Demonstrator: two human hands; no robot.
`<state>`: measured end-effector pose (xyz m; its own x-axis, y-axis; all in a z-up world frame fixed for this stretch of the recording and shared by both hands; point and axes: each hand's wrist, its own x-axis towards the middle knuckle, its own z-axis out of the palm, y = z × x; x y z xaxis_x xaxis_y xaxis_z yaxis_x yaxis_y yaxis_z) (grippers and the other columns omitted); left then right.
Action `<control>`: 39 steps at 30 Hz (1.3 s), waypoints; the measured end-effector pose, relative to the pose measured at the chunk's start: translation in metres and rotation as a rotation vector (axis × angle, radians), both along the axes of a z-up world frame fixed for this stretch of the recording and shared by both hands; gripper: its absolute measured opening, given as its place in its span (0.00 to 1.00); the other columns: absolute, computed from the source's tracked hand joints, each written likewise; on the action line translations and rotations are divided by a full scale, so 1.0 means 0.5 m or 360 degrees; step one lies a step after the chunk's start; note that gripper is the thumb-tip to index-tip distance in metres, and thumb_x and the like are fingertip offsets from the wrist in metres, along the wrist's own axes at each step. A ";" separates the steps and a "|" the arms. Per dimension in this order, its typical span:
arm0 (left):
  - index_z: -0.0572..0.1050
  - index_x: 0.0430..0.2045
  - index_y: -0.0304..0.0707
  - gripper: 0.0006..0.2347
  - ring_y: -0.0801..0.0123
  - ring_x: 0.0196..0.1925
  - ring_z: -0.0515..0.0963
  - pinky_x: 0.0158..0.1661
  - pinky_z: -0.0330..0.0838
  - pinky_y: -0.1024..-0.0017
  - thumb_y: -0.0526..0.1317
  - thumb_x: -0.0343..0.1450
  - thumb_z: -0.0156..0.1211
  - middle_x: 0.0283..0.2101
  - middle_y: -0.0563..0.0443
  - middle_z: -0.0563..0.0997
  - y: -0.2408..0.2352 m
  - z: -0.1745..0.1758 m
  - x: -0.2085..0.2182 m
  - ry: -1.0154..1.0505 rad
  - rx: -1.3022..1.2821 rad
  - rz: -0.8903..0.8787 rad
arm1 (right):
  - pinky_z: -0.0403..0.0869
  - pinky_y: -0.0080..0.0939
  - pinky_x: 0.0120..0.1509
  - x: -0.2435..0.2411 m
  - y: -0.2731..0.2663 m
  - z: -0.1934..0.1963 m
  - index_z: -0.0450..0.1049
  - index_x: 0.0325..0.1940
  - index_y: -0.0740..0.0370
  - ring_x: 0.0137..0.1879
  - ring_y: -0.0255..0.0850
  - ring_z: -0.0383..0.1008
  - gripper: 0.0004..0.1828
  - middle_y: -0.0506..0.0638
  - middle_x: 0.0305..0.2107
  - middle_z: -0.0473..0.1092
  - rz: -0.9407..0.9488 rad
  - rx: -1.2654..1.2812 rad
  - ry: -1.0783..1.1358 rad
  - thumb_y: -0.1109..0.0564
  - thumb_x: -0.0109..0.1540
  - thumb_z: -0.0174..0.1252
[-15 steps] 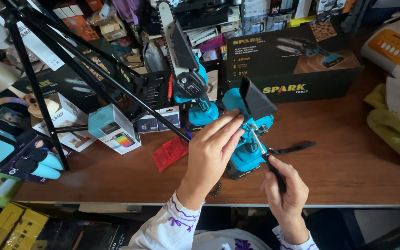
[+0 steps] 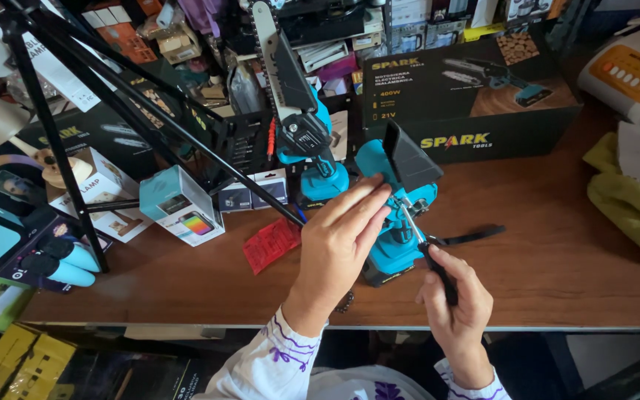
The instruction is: Assembling a mini handheld chainsaw by installing the guide bar and chain and tightening the cover with a screwdriver.
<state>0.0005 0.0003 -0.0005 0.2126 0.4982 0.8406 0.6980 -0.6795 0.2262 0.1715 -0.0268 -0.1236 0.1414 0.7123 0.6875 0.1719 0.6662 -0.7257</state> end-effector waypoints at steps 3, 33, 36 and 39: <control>0.78 0.50 0.34 0.09 0.58 0.56 0.84 0.57 0.80 0.64 0.30 0.75 0.64 0.55 0.44 0.81 0.000 0.002 0.001 0.0008 0.0013 0.0019 | 0.79 0.31 0.49 -0.004 0.000 0.000 0.69 0.60 0.69 0.32 0.37 0.82 0.15 0.52 0.21 0.70 0.0062 -0.0038 0.0096 0.64 0.70 0.49; 0.79 0.48 0.32 0.10 0.59 0.54 0.85 0.54 0.81 0.66 0.34 0.74 0.67 0.54 0.43 0.82 0.002 -0.002 0.001 -0.0070 -0.0029 0.0054 | 0.65 0.29 0.22 0.005 -0.002 0.024 0.67 0.62 0.70 0.16 0.35 0.67 0.17 0.63 0.39 0.77 0.0283 -0.0370 0.0364 0.60 0.69 0.48; 0.79 0.48 0.32 0.10 0.58 0.54 0.85 0.55 0.81 0.65 0.33 0.74 0.67 0.54 0.43 0.82 0.002 -0.002 0.000 -0.0071 -0.0023 0.0043 | 0.66 0.29 0.23 0.008 0.000 0.024 0.68 0.61 0.68 0.17 0.35 0.68 0.17 0.62 0.38 0.78 0.0297 -0.0396 0.0357 0.60 0.69 0.49; 0.78 0.48 0.32 0.10 0.58 0.54 0.85 0.55 0.81 0.65 0.33 0.74 0.67 0.54 0.43 0.82 0.003 -0.003 0.000 -0.0073 -0.0020 0.0039 | 0.70 0.29 0.27 0.008 0.003 0.019 0.68 0.61 0.69 0.18 0.35 0.68 0.17 0.64 0.39 0.78 0.0283 -0.0367 0.0364 0.60 0.69 0.50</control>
